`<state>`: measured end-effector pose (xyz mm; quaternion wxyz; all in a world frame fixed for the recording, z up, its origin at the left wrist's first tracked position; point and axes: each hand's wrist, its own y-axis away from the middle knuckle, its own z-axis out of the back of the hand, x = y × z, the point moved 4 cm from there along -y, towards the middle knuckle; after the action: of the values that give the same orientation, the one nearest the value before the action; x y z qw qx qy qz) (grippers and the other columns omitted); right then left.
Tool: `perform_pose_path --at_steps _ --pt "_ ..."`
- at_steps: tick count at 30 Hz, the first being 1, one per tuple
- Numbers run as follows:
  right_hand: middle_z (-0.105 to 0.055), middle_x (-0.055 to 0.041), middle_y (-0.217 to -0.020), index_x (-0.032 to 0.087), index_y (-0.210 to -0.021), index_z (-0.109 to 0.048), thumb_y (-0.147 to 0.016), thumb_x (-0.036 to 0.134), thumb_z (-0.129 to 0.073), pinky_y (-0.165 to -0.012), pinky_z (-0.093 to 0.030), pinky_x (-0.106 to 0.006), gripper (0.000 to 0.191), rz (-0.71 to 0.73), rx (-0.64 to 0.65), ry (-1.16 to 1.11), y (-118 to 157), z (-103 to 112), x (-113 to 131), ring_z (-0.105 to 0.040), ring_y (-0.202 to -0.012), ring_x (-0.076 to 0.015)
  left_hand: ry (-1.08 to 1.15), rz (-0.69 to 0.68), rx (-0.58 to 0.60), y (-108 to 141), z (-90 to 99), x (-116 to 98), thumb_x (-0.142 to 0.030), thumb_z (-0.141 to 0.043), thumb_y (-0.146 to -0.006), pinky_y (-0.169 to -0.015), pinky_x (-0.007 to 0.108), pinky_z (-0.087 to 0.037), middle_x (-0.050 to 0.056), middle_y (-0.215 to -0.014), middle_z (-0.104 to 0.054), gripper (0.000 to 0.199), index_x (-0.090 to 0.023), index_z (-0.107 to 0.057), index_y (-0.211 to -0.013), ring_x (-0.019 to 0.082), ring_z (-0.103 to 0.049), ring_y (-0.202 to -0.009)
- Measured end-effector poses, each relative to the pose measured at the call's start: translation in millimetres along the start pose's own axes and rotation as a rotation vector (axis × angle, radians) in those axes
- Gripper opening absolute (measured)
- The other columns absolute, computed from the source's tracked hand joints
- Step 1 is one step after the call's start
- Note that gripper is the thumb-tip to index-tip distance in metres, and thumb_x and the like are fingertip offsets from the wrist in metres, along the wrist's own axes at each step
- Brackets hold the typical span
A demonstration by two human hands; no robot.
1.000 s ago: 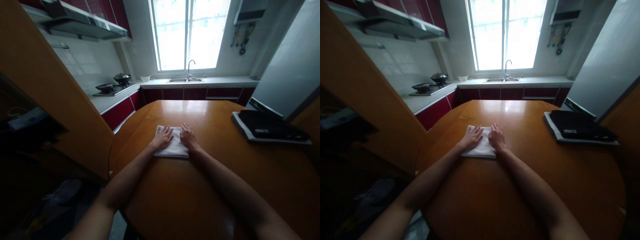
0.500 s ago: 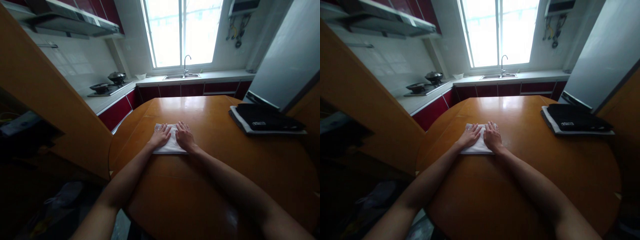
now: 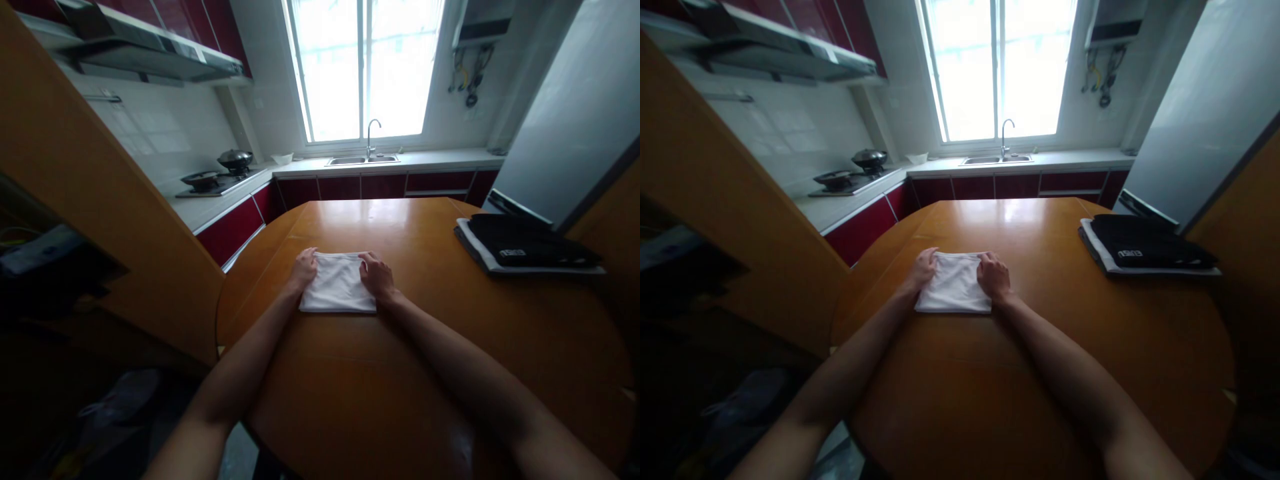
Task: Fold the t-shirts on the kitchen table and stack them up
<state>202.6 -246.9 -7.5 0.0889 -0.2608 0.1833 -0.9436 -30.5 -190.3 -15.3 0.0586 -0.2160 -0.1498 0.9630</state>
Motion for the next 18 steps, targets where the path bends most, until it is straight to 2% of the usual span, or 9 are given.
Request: perform_pose_path --at_steps 2,4,6,9,13,18 --pt "-0.070 -0.0101 -0.121 0.021 -0.119 -0.067 -0.096 0.021 -0.045 -0.091 -0.047 -0.030 0.033 -0.127 0.040 0.043 -5 5 -12 -0.066 -0.108 -0.0222 0.024 0.073 -0.012 -2 10.0 15 -0.020 -0.052 -0.091 -0.107 0.036 -0.044 0.018 -0.131 -0.065 0.047 -0.009 -0.060 -0.135 0.025 -0.061 -0.122" --pt "-0.072 -0.0130 -0.114 0.020 -0.112 -0.070 -0.095 0.025 -0.048 -0.087 -0.049 -0.032 0.029 -0.239 0.127 0.082 -7 8 -22 -0.069 -0.103 -0.0244 0.077 0.159 0.037 -1 16.6 28 -0.028 -0.058 -0.089 -0.094 0.031 -0.050 0.019 -0.117 -0.071 0.042 -0.008 -0.066 -0.125 0.026 -0.067 -0.109" --pt "-0.074 -0.0170 -0.109 0.017 -0.105 -0.073 -0.093 0.030 -0.054 -0.084 -0.050 -0.033 0.026 -0.306 0.213 0.084 -9 9 -27 -0.070 -0.101 -0.0276 0.147 0.231 0.099 1 19.6 36 -0.035 -0.061 -0.088 -0.082 0.028 -0.051 0.017 -0.105 -0.075 0.033 -0.010 -0.073 -0.107 0.027 -0.070 -0.099" --pt "-0.075 -0.0201 -0.099 0.014 -0.094 -0.076 -0.085 0.031 -0.066 -0.076 -0.051 -0.032 0.022 -0.351 0.321 -0.037 -12 8 -29 -0.072 -0.096 -0.0303 0.207 0.252 0.158 3 20.3 38 -0.042 -0.063 -0.085 -0.067 0.028 -0.049 0.015 -0.090 -0.076 0.031 -0.013 -0.074 -0.081 0.027 -0.071 -0.083" --pt "-0.072 -0.0120 -0.067 0.012 -0.078 -0.074 -0.076 0.026 -0.075 -0.057 -0.048 -0.026 0.014 -0.386 0.397 -0.184 -16 3 -29 -0.071 -0.070 -0.0243 0.307 0.280 0.225 8 19.7 35 -0.050 -0.072 -0.074 -0.055 0.026 -0.044 0.011 -0.074 -0.074 0.037 -0.013 -0.072 -0.075 0.022 -0.066 -0.065" --pt "-0.055 -0.0008 -0.044 0.012 -0.062 -0.066 -0.069 0.018 -0.079 -0.043 -0.036 -0.020 0.016 -0.476 0.413 -0.312 -16 4 -30 -0.056 -0.047 -0.0136 0.419 0.329 0.325 15 23.6 28 -0.050 -0.083 -0.055 -0.048 0.025 -0.036 0.004 -0.057 -0.065 0.044 -0.011 -0.072 -0.070 0.016 -0.055 -0.051"
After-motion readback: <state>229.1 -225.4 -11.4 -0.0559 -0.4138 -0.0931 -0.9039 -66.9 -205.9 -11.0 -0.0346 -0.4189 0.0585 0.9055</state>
